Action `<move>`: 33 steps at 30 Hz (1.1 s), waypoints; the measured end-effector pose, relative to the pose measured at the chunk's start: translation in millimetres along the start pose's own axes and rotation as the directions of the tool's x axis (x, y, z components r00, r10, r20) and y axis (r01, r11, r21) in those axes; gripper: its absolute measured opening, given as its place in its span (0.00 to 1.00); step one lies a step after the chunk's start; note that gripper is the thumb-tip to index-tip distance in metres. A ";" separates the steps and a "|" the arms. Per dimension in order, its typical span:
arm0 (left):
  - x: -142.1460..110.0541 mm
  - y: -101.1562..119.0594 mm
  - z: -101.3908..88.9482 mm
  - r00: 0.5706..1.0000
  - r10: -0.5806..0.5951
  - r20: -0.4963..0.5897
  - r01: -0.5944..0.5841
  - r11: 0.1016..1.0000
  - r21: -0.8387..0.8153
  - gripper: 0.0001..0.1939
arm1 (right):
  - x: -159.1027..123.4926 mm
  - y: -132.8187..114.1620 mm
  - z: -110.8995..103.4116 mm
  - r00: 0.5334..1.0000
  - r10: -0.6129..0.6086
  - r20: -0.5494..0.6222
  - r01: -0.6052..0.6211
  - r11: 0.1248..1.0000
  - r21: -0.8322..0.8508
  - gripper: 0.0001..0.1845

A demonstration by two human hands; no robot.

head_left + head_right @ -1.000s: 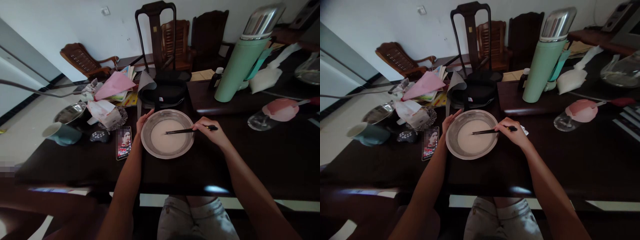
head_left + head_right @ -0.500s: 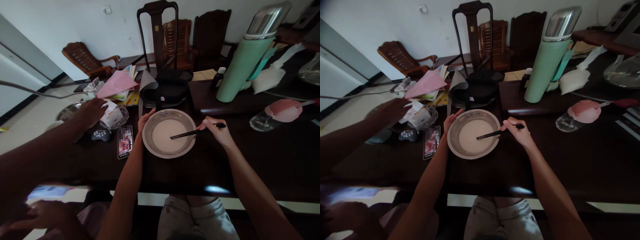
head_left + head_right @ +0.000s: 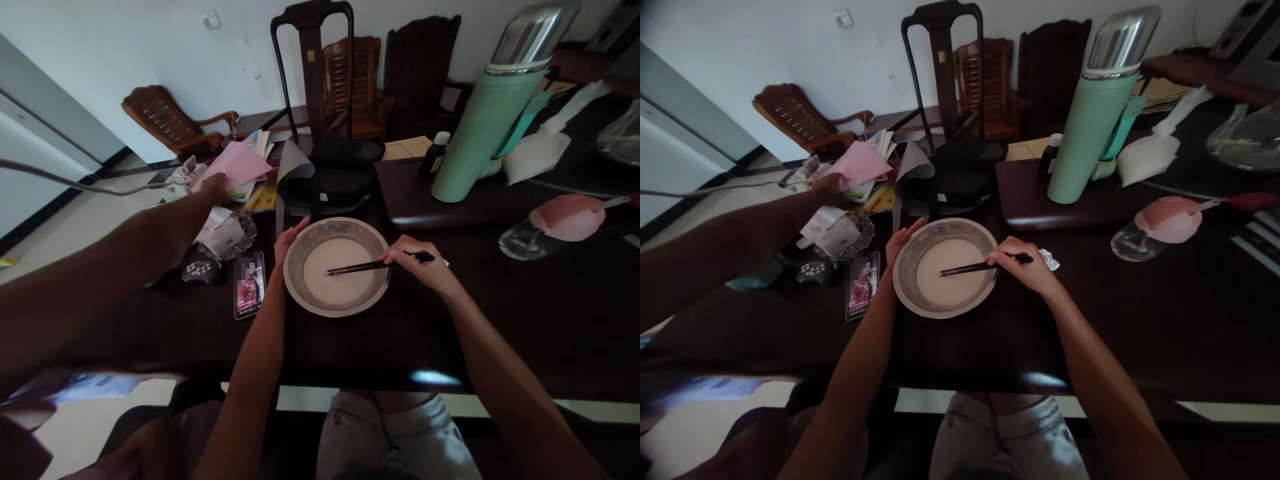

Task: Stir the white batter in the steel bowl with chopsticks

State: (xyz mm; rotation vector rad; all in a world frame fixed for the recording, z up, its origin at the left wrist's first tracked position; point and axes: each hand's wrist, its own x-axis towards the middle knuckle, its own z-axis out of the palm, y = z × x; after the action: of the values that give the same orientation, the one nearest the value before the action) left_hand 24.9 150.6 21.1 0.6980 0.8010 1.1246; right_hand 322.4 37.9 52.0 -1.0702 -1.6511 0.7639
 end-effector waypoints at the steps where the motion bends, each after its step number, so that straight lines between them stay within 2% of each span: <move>1: 0.3 -0.3 -0.3 1.000 0.003 0.004 -0.003 1.000 0.006 0.30 | 0.0 0.3 -0.6 0.999 0.006 -0.035 -0.007 1.000 -0.007 0.15; 4: 1.8 -0.8 -1.6 1.000 -0.005 0.005 0.005 1.000 0.024 0.30 | -0.5 0.9 -2.5 0.991 0.064 -0.115 -0.059 0.997 0.043 0.19; 8: 2.9 -0.2 -2.3 1.000 -0.014 -0.002 0.015 1.000 0.017 0.31 | -0.2 0.7 0.1 1.000 0.017 0.007 -0.018 0.999 0.045 0.17; 10: 2.3 0.4 -1.9 1.000 -0.019 0.009 0.019 1.000 0.010 0.31 | 0.3 0.8 0.9 1.000 -0.021 0.022 0.022 1.000 -0.004 0.13; 13: 0.7 0.9 -1.1 1.000 -0.020 0.024 0.020 1.000 0.020 0.32 | 0.2 0.8 -0.8 0.997 0.004 -0.080 -0.005 1.000 -0.009 0.15; 15: -0.3 0.8 -0.9 1.000 -0.019 0.021 0.019 1.000 0.020 0.32 | -0.2 0.2 -1.3 0.995 0.039 -0.097 -0.036 0.999 0.030 0.18; 20: -0.2 0.0 -2.4 1.000 -0.002 0.020 0.002 1.000 0.010 0.31 | 0.0 -1.2 3.6 0.999 -0.023 0.047 0.023 1.000 -0.014 0.14; 25: 0.4 -0.4 -3.5 1.000 -0.017 0.020 0.017 1.000 0.019 0.32 | -0.1 -2.1 0.2 0.994 0.008 -0.105 -0.010 1.000 -0.012 0.19; 27: 0.2 -0.7 -3.5 1.000 -0.005 0.019 0.005 1.000 0.026 0.32 | -0.1 -2.7 -0.4 0.998 0.018 -0.063 -0.017 1.000 0.013 0.19; 30: 0.3 -1.0 -3.6 1.000 0.003 0.009 -0.003 1.000 0.029 0.32 | 0.6 -2.6 0.5 1.000 -0.024 0.013 0.025 0.999 -0.024 0.15; 33: 0.5 -1.0 -3.8 1.000 -0.019 0.011 0.018 1.000 0.023 0.32 | 0.6 -1.7 0.1 0.997 -0.028 -0.078 0.024 0.999 -0.044 0.14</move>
State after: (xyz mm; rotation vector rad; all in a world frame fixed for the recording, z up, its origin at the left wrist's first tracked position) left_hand 22.4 151.1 18.1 0.7144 0.8102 1.0952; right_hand 321.7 37.7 53.7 -1.0932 -1.6174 0.6636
